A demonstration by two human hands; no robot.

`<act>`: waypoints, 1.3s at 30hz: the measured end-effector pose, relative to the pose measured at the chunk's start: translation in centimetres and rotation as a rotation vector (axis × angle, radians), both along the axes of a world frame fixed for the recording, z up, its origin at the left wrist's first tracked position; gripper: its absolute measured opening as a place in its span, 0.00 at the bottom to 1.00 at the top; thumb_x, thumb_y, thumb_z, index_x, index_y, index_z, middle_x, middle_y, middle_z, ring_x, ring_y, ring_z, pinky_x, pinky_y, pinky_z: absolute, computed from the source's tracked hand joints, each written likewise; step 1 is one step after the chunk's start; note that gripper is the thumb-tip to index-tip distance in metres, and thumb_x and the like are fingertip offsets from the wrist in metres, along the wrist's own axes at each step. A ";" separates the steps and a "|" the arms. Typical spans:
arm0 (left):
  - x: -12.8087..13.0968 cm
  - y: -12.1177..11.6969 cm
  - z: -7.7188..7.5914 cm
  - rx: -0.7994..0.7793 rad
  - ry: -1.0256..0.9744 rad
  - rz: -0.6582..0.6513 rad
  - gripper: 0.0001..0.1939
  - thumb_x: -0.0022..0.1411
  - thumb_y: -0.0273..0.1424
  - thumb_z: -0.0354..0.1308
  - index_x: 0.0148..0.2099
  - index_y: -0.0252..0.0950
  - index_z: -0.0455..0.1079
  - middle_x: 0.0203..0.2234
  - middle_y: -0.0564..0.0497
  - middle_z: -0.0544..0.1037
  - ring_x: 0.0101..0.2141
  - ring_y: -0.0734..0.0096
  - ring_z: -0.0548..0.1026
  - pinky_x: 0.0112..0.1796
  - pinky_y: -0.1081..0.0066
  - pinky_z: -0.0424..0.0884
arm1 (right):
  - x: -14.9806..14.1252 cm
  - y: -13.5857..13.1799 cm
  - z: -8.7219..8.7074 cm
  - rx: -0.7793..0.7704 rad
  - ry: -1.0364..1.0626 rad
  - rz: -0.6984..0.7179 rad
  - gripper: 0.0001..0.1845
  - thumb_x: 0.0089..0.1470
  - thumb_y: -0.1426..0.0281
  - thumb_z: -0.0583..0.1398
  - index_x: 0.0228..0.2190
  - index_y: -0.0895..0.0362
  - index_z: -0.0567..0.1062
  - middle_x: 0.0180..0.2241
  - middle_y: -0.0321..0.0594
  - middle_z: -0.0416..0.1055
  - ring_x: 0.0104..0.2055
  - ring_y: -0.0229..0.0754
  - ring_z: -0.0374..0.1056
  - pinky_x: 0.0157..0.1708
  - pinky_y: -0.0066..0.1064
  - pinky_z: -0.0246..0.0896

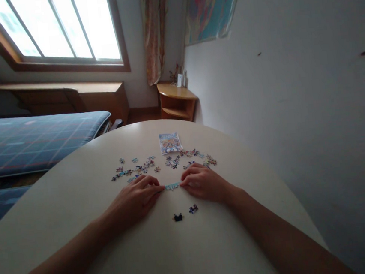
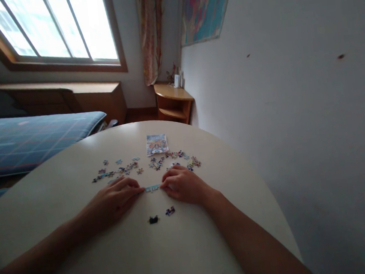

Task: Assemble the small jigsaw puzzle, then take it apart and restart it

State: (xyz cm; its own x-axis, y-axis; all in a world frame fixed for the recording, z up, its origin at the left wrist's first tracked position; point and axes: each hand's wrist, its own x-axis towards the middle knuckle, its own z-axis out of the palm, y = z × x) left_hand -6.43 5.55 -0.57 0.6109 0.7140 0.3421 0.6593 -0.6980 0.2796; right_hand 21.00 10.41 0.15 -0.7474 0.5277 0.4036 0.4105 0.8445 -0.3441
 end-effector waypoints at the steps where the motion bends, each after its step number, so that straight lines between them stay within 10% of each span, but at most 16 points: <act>1: 0.0 0.0 0.0 -0.007 -0.005 -0.004 0.14 0.71 0.30 0.50 0.53 0.42 0.73 0.43 0.46 0.76 0.43 0.63 0.73 0.44 0.63 0.72 | 0.0 0.0 0.0 0.002 0.006 -0.004 0.05 0.57 0.73 0.62 0.33 0.53 0.80 0.37 0.40 0.78 0.42 0.42 0.69 0.46 0.36 0.66; 26: -0.6 0.7 -0.9 0.008 -0.062 0.155 0.12 0.69 0.35 0.53 0.45 0.43 0.77 0.40 0.49 0.78 0.43 0.64 0.73 0.43 0.66 0.72 | 0.1 0.1 0.1 -0.073 0.020 -0.082 0.08 0.56 0.69 0.64 0.39 0.54 0.78 0.39 0.42 0.77 0.45 0.44 0.69 0.48 0.37 0.65; 34: -0.6 0.6 -0.8 -0.006 -0.064 0.144 0.12 0.69 0.35 0.52 0.47 0.40 0.75 0.43 0.47 0.78 0.45 0.63 0.73 0.46 0.63 0.73 | 2.4 2.8 -0.8 -0.059 0.275 -0.602 0.14 0.53 0.78 0.58 0.40 0.55 0.78 0.38 0.43 0.77 0.42 0.46 0.69 0.47 0.42 0.65; 39: -0.6 0.7 -1.0 0.009 -0.071 0.148 0.12 0.68 0.35 0.52 0.48 0.41 0.75 0.45 0.48 0.77 0.47 0.62 0.73 0.48 0.62 0.73 | 2.9 3.2 -0.9 -0.062 0.287 -0.654 0.11 0.53 0.74 0.59 0.38 0.54 0.79 0.40 0.44 0.77 0.45 0.49 0.69 0.50 0.46 0.64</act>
State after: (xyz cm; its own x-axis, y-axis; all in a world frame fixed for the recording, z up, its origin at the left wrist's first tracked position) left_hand -7.06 6.22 -1.61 0.4735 0.7909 0.3877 0.7336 -0.5977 0.3234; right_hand 23.95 13.63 -0.77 -0.1392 0.8598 0.4913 0.7119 0.4318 -0.5539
